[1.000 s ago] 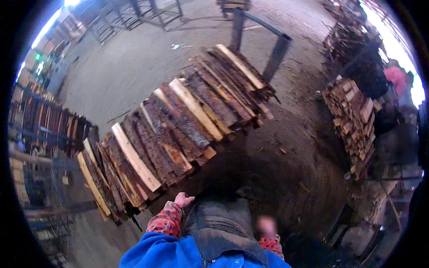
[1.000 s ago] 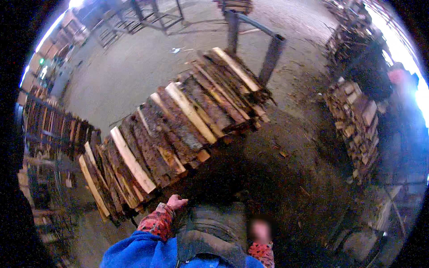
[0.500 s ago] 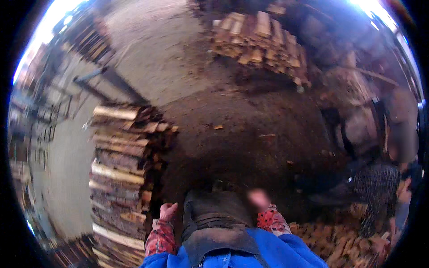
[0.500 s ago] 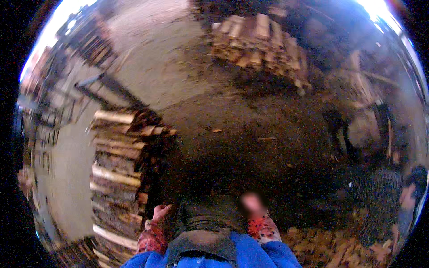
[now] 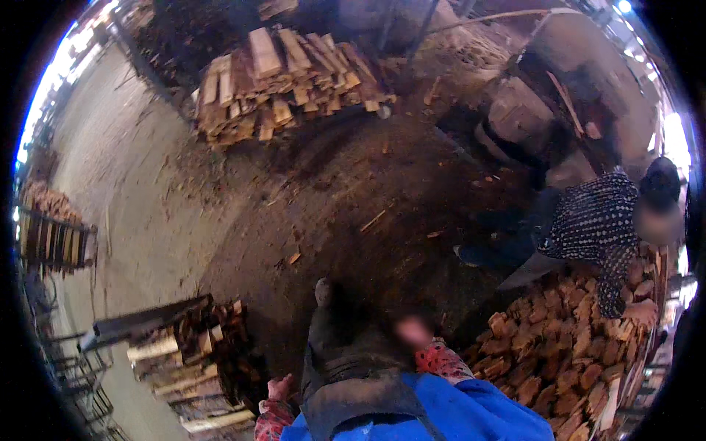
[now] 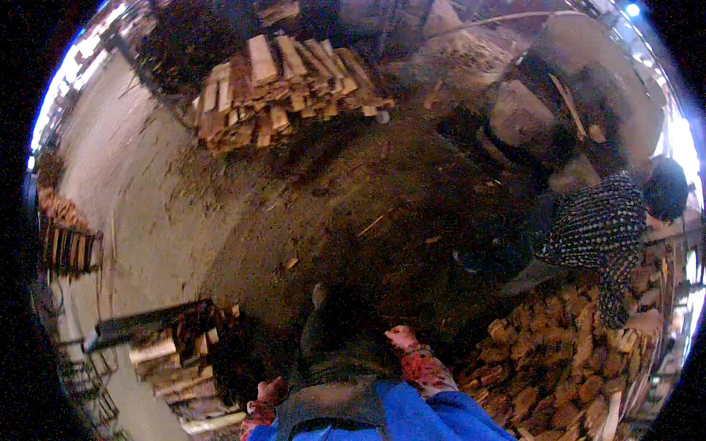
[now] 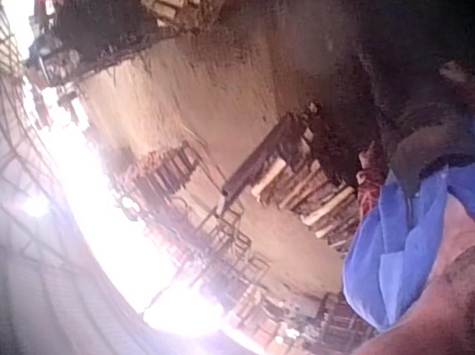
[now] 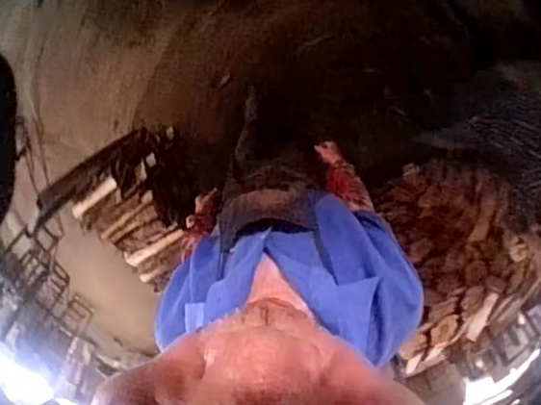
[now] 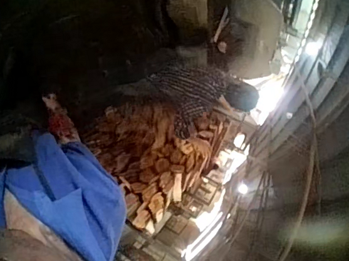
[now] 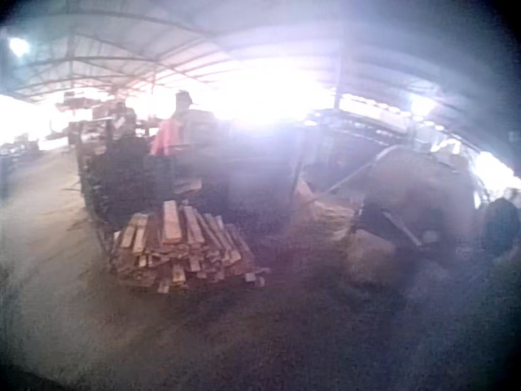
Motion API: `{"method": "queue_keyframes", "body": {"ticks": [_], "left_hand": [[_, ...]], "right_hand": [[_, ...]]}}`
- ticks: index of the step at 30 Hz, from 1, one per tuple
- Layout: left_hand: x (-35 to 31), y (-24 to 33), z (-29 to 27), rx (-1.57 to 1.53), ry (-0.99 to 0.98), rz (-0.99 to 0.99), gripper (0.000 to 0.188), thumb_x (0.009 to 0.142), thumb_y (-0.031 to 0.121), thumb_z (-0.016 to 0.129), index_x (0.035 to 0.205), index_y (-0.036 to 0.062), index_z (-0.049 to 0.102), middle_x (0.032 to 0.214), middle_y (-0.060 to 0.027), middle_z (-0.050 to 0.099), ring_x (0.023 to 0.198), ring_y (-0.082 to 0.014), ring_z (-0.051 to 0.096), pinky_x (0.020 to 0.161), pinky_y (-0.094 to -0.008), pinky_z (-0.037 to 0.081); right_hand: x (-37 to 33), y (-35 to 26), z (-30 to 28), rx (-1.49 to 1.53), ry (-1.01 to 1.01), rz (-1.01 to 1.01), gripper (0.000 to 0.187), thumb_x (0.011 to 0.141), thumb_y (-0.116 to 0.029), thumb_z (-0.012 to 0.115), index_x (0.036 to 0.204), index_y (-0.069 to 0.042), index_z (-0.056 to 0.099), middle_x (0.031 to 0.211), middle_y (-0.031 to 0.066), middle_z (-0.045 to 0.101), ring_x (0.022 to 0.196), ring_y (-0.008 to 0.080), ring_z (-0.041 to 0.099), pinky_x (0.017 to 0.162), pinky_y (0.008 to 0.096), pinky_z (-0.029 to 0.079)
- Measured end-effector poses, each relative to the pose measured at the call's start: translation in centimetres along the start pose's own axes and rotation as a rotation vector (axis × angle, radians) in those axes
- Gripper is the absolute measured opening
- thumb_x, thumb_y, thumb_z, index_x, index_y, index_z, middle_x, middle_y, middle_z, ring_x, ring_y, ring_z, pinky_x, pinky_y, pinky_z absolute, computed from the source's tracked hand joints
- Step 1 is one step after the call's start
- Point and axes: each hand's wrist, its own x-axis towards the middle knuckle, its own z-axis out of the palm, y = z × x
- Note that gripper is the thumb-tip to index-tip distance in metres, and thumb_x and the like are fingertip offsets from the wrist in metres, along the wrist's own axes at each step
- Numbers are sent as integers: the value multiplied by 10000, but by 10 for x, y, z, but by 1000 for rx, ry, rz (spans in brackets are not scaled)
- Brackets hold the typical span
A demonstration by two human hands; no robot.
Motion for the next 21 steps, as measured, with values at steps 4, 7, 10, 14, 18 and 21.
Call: {"method": "queue_keyframes", "body": {"ticks": [4,7,10,14,18,21], "left_hand": [[40,130,17,-71,-90,21,314,796,255,717,818,-46,629,762,-102,646,638,-227,627,565,-376,557],[70,230,39,77,-144,115,300,792,233,713,775,-55,632,727,-115,648,584,-203,618,526,-344,525],[58,332,90,425,-58,214,317,808,247,696,757,-60,632,689,-115,648,587,-181,617,519,-323,515],[131,367,117,273,-363,475,320,827,260,628,773,-52,674,676,-89,666,618,-164,639,541,-316,505],[125,419,187,613,-333,768,328,830,284,616,711,-15,679,680,-101,674,596,-168,631,520,-322,475],[142,414,197,1000,-301,847,361,836,322,624,662,7,650,657,-84,667,550,-165,606,493,-320,448]], "right_hand": [[19,-29,-6,278,69,-57,371,831,-418,679,902,-55,657,717,62,636,621,159,601,539,341,493],[44,-31,-8,244,228,-136,378,833,-426,677,945,-66,647,765,47,635,652,171,611,574,360,508],[23,-47,-24,362,313,-122,357,840,-431,673,941,-90,648,764,35,631,645,166,607,563,351,506],[67,5,-42,428,380,-328,325,859,-420,655,974,-118,628,844,47,606,713,190,588,625,370,497],[122,77,-62,658,27,-275,373,874,-407,634,1129,-138,589,1067,100,564,888,260,575,781,431,488],[129,44,-83,571,4,-135,446,862,-415,643,1194,-131,554,1151,118,524,945,289,562,823,457,479]]}}
